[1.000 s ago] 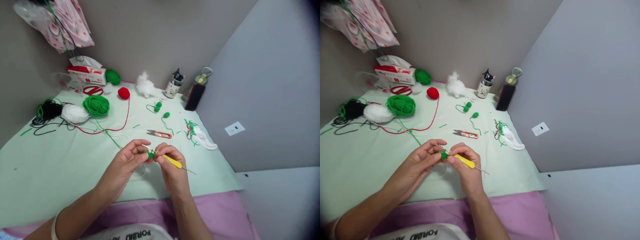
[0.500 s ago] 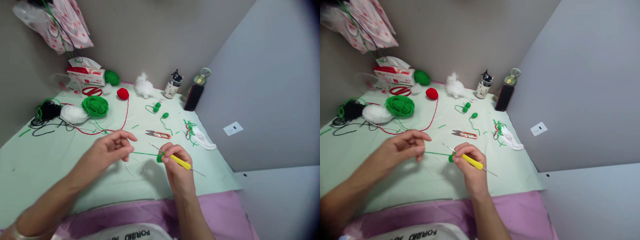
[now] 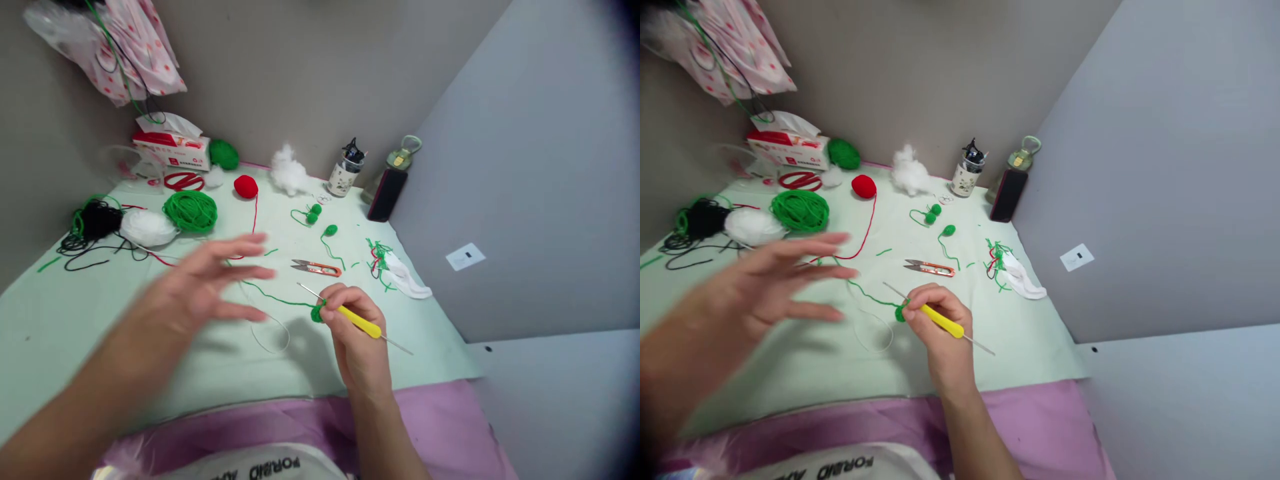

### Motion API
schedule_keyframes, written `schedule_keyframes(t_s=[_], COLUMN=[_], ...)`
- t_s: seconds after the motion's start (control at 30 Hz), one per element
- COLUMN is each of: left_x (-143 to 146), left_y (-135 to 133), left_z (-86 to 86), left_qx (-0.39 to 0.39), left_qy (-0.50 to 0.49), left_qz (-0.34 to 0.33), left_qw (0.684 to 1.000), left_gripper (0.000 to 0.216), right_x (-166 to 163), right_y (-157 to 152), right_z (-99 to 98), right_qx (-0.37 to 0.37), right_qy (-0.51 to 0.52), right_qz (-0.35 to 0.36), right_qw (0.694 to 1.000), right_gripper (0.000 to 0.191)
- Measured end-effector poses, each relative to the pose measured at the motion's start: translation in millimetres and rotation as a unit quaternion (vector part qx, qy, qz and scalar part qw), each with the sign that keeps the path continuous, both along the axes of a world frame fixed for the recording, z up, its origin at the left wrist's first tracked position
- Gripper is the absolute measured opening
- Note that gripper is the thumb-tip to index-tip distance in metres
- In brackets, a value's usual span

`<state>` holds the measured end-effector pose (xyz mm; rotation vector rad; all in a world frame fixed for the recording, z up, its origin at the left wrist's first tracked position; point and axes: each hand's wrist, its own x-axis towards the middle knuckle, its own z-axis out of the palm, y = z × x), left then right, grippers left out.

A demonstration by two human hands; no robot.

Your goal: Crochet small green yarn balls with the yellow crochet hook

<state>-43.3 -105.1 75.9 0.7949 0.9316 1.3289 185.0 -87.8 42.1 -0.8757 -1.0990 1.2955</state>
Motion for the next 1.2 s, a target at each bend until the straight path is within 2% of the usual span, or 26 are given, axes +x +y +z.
schedule_keyframes(t_s=[0.07,0.13,0.23,0.27,0.33,0.37,0.43,0.47,0.5,0.53,0.63,0.73,0.87,0.97,1.07,1.2], left_x=[38,59,64,62,59,58,58,58,60,61,67,71,74,75,75,74], left_y=[-5,-2,10,13,16,16,12,10,7,5,1,0,2,2,2,2], left_z=[2.8,3.9,2.4,0.7,-5.2,-9.1,-17.0,-20.4,-23.1,-25.0,-27.3,-27.6,-27.5,-28.0,-29.0,-28.8], left_qx=[0.000,-0.002,0.003,0.018,0.074,0.109,0.170,0.178,0.166,0.138,0.015,-0.048,-0.082,-0.095,-0.092,-0.085], left_qy=[-0.031,-0.060,-0.135,-0.138,-0.071,0.007,0.174,0.208,0.216,0.198,0.083,-0.012,-0.096,-0.134,-0.134,-0.112], left_qz=[-0.057,-0.073,-0.012,0.013,0.043,0.052,0.036,0.023,0.000,-0.024,-0.093,-0.115,-0.123,-0.115,-0.106,-0.097], left_qw=[0.998,0.995,0.991,0.990,0.994,0.993,0.969,0.961,0.962,0.970,0.992,0.992,0.984,0.980,0.981,0.985], left_gripper=[0.055,0.059,0.042,0.045,0.061,0.063,0.044,0.031,0.020,0.018,0.035,0.042,0.044,0.040,0.040,0.045], right_x=[-3,-6,-8,-8,-7,-7,-6,-6,-6,-6,-7,-7,-7,-7,-6,-4], right_y=[-5,-11,-17,-18,-17,-16,-13,-12,-12,-11,-12,-12,-9,-6,-4,-3], right_z=[-0.4,-1.0,-2.3,-2.7,-3.7,-4.3,-5.6,-6.4,-7.1,-7.8,-9.0,-9.4,-11.6,-14.7,-17.6,-20.5], right_qx=[0.019,0.043,0.067,0.068,0.067,0.067,0.073,0.076,0.080,0.085,0.092,0.092,0.078,0.115,0.131,0.104], right_qy=[-0.010,-0.017,-0.027,-0.028,-0.020,-0.014,-0.007,-0.009,-0.014,-0.020,-0.032,-0.030,-0.047,-0.061,-0.053,-0.024], right_qz=[-0.011,-0.014,0.000,0.002,-0.007,-0.016,-0.036,-0.043,-0.049,-0.054,-0.067,-0.063,-0.059,-0.055,-0.050,-0.033], right_qw=[1.000,0.999,0.997,0.997,0.998,0.998,0.997,0.996,0.995,0.995,0.993,0.993,0.994,0.990,0.989,0.994], right_gripper=[0.010,0.010,0.010,0.010,0.010,0.011,0.012,0.012,0.013,0.013,0.013,0.013,0.018,0.015,0.015,0.016])
